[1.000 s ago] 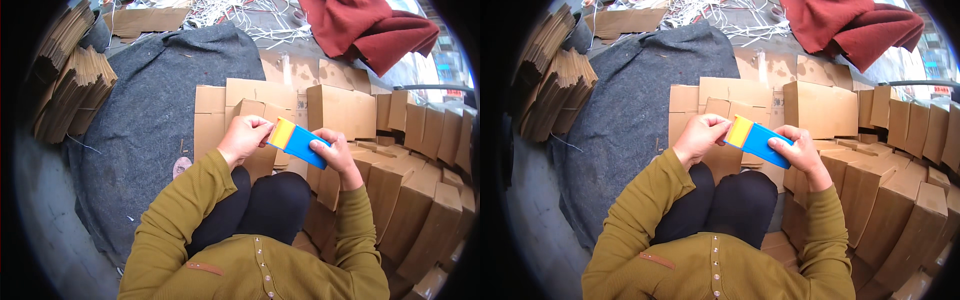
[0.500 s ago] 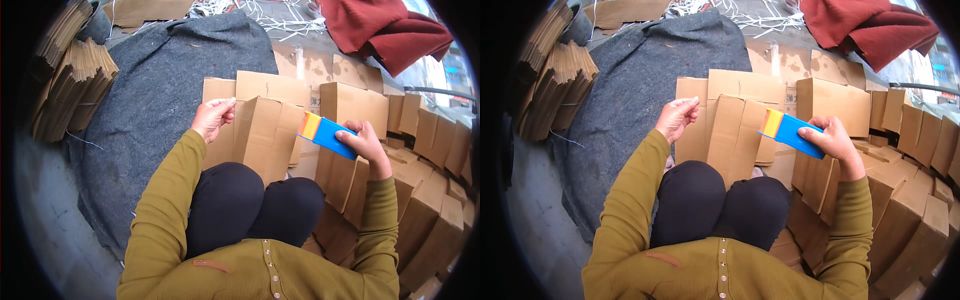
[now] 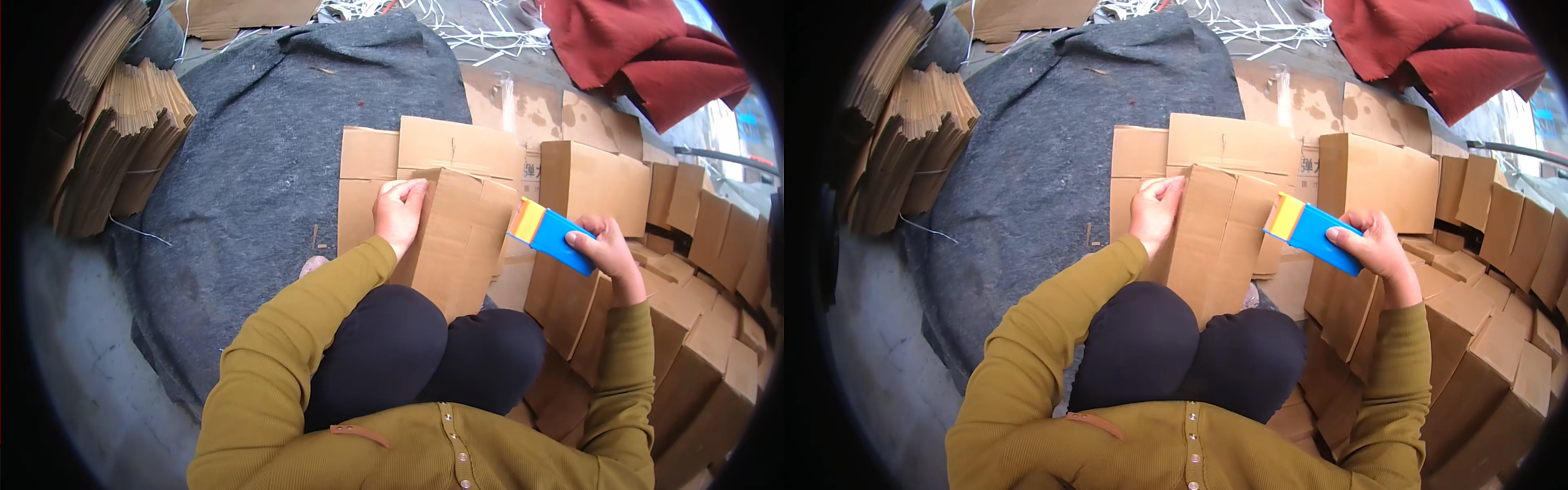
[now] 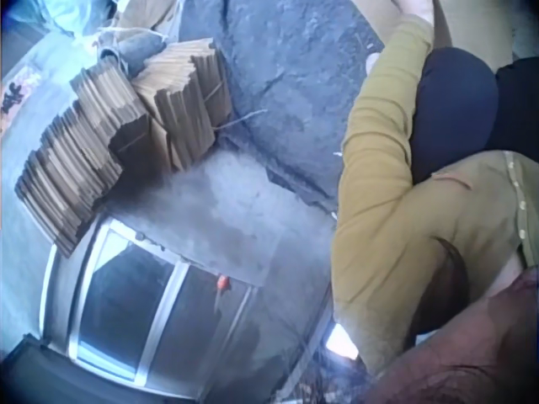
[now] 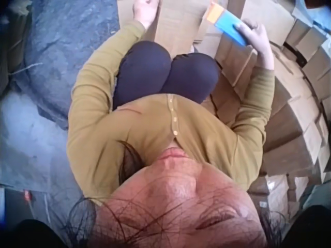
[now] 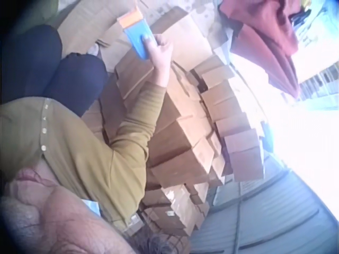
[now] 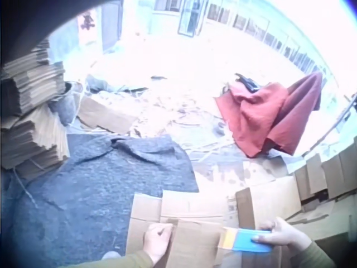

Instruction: The person assembles cardboard boxes by folding flat cardboard sheets into shape and sealing them with tape using a handheld tape dispenser.

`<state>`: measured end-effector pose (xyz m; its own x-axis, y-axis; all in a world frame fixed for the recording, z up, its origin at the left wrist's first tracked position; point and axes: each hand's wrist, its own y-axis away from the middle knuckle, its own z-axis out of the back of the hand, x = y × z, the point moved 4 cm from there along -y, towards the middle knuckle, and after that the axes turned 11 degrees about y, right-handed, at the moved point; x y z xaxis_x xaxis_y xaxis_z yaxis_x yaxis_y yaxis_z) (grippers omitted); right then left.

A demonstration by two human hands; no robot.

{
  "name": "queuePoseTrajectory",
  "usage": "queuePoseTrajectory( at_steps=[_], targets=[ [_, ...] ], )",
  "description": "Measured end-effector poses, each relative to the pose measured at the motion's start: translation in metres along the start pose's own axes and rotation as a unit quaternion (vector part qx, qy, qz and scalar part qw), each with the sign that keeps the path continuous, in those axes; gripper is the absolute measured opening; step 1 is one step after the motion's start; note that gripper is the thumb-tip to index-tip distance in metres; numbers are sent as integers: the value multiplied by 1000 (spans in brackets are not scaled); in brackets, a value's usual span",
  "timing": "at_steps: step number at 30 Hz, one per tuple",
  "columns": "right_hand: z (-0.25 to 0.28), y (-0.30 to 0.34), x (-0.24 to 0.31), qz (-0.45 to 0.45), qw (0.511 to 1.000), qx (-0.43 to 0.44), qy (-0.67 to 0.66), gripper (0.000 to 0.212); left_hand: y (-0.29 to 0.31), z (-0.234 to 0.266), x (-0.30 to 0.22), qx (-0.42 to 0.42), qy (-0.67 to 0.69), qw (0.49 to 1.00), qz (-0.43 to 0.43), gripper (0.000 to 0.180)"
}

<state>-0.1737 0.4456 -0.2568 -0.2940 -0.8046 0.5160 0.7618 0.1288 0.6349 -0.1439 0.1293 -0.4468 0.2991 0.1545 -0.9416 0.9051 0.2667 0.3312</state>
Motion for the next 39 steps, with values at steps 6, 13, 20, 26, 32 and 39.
queuePoseTrajectory(
  at_steps=[6,13,20,26,32,39],
  targets=[
    [-2,2,-3,9,1000,-8,15,34,9,-5,-2,8,90,993,81,25],
    [-7,-1,-8,18,1000,-6,25,35,2,-2,35,-28,94,981,166,24],
    [-4,8,-15,-17,1000,2,-6,34,-10,-25,-6,56,8,998,-30,55],
    [-5,-6,-24,-5,999,31,-40,37,-49,-3,6,-19,-187,978,-93,33],
    [5,-6,-29,18,999,23,-23,39,-28,-76,-112,401,-315,826,-241,37],
    [4,-5,-30,39,996,44,-66,38,-50,-83,-88,440,-228,867,-51,25]
  ],
)
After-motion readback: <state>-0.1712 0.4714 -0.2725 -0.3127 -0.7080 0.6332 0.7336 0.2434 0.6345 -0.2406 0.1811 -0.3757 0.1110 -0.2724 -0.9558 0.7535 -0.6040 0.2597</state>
